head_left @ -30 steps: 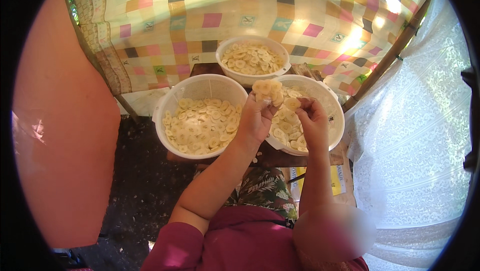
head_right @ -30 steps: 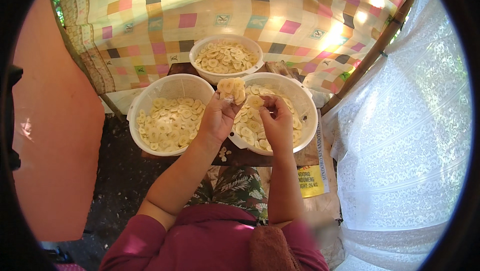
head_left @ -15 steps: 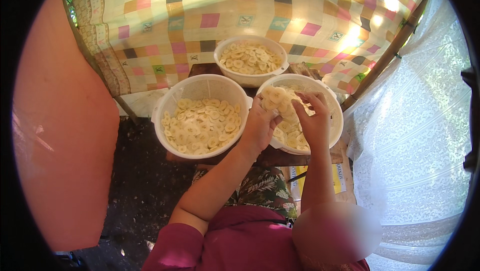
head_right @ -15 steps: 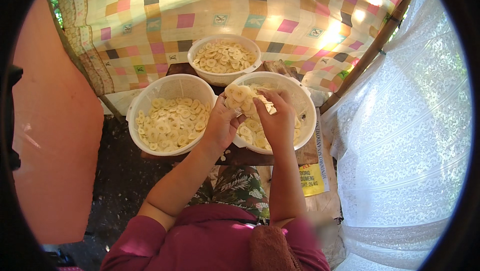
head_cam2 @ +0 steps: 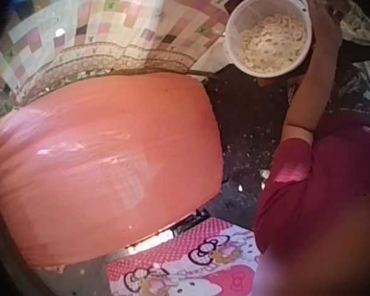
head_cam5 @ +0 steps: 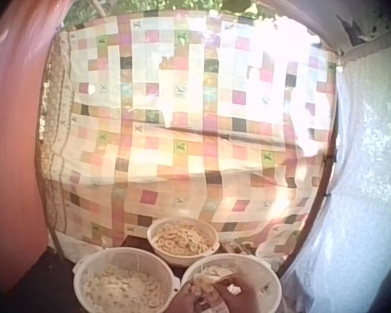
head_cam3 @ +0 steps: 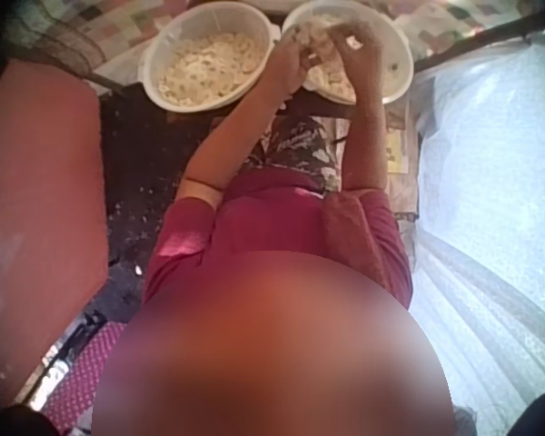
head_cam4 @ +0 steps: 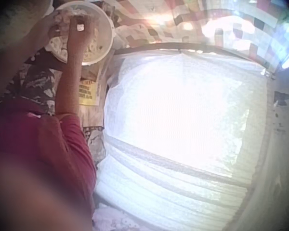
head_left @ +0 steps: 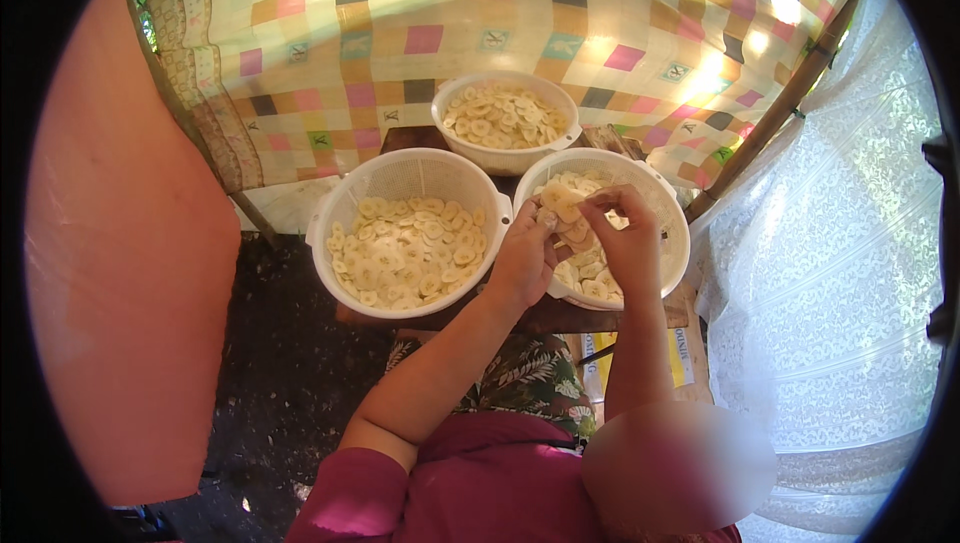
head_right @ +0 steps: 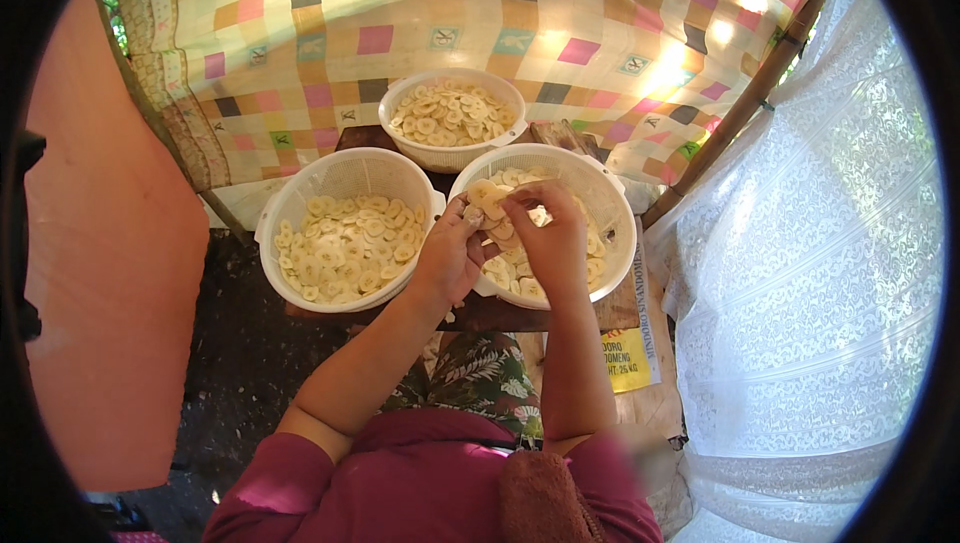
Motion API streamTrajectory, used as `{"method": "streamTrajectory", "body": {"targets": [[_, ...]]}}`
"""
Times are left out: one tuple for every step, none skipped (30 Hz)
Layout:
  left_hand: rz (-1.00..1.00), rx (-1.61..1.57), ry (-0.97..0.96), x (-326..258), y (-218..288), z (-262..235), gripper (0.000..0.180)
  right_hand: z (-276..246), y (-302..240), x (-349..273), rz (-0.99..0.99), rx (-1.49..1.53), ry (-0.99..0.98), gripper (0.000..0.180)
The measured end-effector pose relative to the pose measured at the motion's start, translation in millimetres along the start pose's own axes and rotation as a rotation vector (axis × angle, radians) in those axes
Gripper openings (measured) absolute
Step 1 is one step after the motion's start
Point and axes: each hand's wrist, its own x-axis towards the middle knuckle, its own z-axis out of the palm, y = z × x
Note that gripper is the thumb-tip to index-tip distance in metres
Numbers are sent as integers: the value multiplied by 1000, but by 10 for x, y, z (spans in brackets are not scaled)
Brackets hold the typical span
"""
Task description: The person sorts sliced banana pieces by hand, separating them between two white colanders on a table. The person repeatedly picks up slices, inspects them, and places them into one of the colanders.
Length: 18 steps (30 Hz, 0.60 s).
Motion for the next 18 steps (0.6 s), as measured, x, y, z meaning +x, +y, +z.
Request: {"method": "streamTrajectory", "body": {"targets": [[-2,-9,13,7,-6,-3,36,-29,10,19,95,97,-24,16],[-3,-26,27,11,-12,-7,36,-54,15,36,36,46,7,17],[-1,-24,21,11,-19,-13,36,-74,17,48,22,-11,35,17],[1,-29,14,13,-25,-18,36,-86,13,54,22,-61,72,18],[9,-43,-2,16,-31,-25,36,-80,8,50,-120,-180,69,20],[2,-32,-9,20,-35,-34,37,-59,-1,39,-104,-230,39,20],[0,-30,-26,24,-35,-46,37,-29,-14,11,-116,-273,14,20],[0,-29,-42,31,-36,-56,37,2,-26,-16,-97,-316,-19,20],[-13,-22,-40,40,-34,-67,37,42,-38,-37,-78,-275,6,19],[-25,-15,-36,48,-29,-79,36,61,-50,-56,-109,-260,22,18],[-37,-8,-29,46,-25,-89,36,74,-62,-77,-106,-248,27,17],[-27,-17,-32,42,-24,-95,36,87,-71,-91,-96,-224,34,17],[-20,-24,-36,43,-26,-91,37,87,-75,-86,-96,-157,24,16],[-15,-31,-44,40,-28,-85,37,72,-73,-66,-91,-80,18,15],[-28,-40,-23,35,-26,-79,37,50,-68,-43,-53,-8,10,14],[-39,-48,-5,34,-21,-71,38,7,-60,-24,-38,-15,75,14],[-48,-57,12,42,-11,-59,38,-57,-51,4,8,-24,136,15],[-57,-56,14,47,-6,-49,38,-116,-35,39,3,-10,174,15]]}}
